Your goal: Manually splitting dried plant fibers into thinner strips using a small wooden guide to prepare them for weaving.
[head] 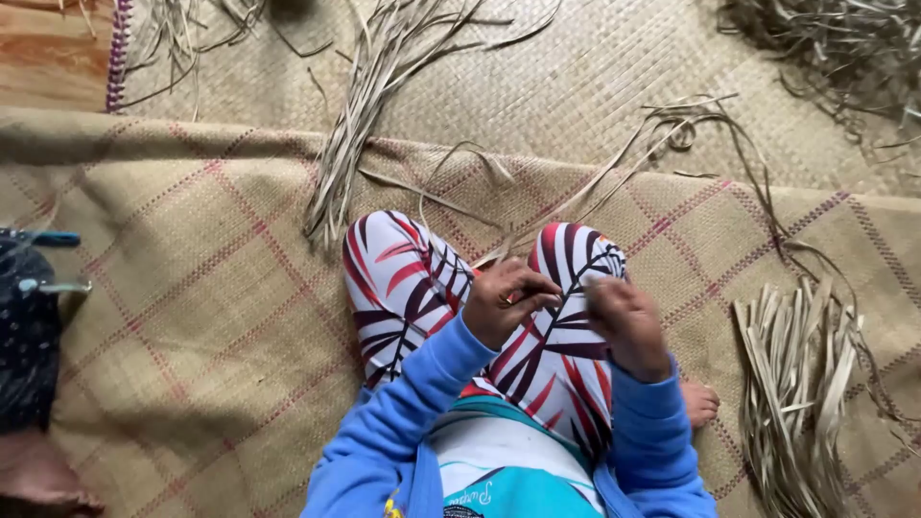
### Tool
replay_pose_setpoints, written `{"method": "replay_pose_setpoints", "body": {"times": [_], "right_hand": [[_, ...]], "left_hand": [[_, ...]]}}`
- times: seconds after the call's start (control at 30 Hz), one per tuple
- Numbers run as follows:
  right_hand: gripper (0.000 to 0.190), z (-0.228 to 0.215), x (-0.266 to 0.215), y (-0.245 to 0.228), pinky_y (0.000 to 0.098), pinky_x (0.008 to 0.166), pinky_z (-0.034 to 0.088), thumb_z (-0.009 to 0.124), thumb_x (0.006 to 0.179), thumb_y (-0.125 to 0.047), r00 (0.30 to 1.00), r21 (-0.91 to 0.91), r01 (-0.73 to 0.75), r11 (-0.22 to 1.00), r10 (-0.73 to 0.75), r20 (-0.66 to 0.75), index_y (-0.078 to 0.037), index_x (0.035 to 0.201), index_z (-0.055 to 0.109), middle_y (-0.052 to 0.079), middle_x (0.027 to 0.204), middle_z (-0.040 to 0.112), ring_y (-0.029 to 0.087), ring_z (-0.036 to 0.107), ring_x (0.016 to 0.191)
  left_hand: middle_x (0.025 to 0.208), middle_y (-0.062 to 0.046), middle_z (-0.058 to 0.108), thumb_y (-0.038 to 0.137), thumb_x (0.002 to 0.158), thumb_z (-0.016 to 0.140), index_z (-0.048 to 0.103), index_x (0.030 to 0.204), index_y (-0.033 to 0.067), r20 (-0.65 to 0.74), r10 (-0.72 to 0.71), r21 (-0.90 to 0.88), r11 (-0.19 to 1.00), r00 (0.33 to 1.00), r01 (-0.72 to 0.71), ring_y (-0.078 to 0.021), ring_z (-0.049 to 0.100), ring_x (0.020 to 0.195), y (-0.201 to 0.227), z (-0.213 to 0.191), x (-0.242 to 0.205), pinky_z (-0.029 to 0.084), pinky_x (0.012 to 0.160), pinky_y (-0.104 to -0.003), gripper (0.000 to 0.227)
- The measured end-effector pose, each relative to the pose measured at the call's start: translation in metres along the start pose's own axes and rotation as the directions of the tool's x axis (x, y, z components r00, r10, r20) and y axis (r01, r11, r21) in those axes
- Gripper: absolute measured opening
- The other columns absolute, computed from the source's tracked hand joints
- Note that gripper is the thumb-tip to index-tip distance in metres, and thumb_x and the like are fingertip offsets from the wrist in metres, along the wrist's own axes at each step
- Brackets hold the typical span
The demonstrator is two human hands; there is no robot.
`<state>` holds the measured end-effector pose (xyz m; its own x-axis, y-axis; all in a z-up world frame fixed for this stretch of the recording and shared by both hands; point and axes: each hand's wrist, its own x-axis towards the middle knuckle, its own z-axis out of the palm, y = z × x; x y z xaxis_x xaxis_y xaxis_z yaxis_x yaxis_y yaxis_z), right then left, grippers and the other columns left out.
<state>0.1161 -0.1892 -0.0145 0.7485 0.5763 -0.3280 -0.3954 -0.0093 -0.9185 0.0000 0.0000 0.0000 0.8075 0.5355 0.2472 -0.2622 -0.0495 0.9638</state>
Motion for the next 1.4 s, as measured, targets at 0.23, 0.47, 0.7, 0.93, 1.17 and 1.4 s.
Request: {"method": "replay_pose_setpoints", "body": {"times": [0.23,0.47,0.7,0.93,1.17,1.4], "right_hand": [[0.028,-0.067,0.014,-0.075,0.0165,0.044,0.029,0.048,0.113,-0.049,0.967,0.331,0.227,0.916,-0.170,-0.192,-0.026,0.097,0.053,-0.007,0.068,0.029,0.006,0.031,0.052],[0.018,0.011,0.006,0.015,0.0255,0.028,0.037,0.067,0.093,-0.020,0.993,-0.097,0.058,0.994,-0.047,0.109,-0.005,0.088,0.059,0.007,0.053,0.047,0.014,0.043,0.035],[0.037,-0.037,0.002,-0.085,0.0187,0.042,0.022,0.050,0.110,-0.049,0.879,0.284,0.472,0.835,-0.422,-0.222,-0.029,0.080,0.055,-0.016,0.058,0.032,-0.002,0.024,0.044],[0.038,-0.029,-0.001,-0.012,0.0207,0.039,0.038,0.053,0.069,-0.012,0.992,0.106,-0.118,0.987,0.122,-0.033,-0.008,0.104,0.070,0.005,0.076,0.065,0.012,0.053,0.049],[0.018,-0.003,0.004,-0.033,0.0180,0.037,0.031,0.047,0.113,-0.028,0.985,0.324,0.109,0.940,-0.145,0.091,-0.022,0.107,0.063,-0.007,0.063,0.045,0.002,0.036,0.044],[0.015,-0.008,0.005,-0.005,0.0279,0.046,0.047,0.053,0.090,-0.017,0.966,0.236,0.028,0.971,-0.087,0.243,-0.009,0.098,0.062,0.006,0.082,0.060,0.016,0.057,0.056]], "left_hand": [[0.078,-0.003,0.068,0.017,0.087,0.086,0.083,0.093,0.0163,-0.077,0.032,0.237,0.971,0.996,-0.013,-0.0190,0.069,0.065,-0.028,-0.026,-0.008,0.056,0.063,-0.029,0.007],[0.080,-0.003,0.069,0.016,0.091,0.083,0.080,0.095,0.0151,-0.031,0.024,0.121,0.992,0.999,-0.020,-0.0211,0.068,0.070,-0.002,0.012,-0.007,0.055,0.072,-0.030,0.005],[0.079,0.000,0.068,0.020,0.087,0.081,0.074,0.087,0.0113,0.053,0.031,0.402,0.914,0.998,-0.050,-0.0153,0.055,0.066,0.021,-0.024,0.006,0.045,0.078,-0.031,0.011],[0.076,0.000,0.067,0.021,0.092,0.077,0.072,0.088,0.0136,0.048,0.060,0.337,0.939,0.997,-0.073,-0.0128,0.050,0.064,0.016,0.002,-0.002,0.045,0.068,-0.031,0.009],[0.082,0.004,0.068,0.025,0.093,0.074,0.075,0.091,0.0155,0.113,0.064,0.411,0.905,0.992,-0.106,-0.0129,0.054,0.069,0.022,-0.004,-0.002,0.040,0.084,-0.032,0.009],[0.076,0.004,0.063,0.024,0.094,0.074,0.076,0.090,0.0141,0.106,0.060,0.381,0.920,0.993,-0.096,-0.0130,0.052,0.068,0.029,-0.001,-0.001,0.037,0.086,-0.032,0.011]]}}
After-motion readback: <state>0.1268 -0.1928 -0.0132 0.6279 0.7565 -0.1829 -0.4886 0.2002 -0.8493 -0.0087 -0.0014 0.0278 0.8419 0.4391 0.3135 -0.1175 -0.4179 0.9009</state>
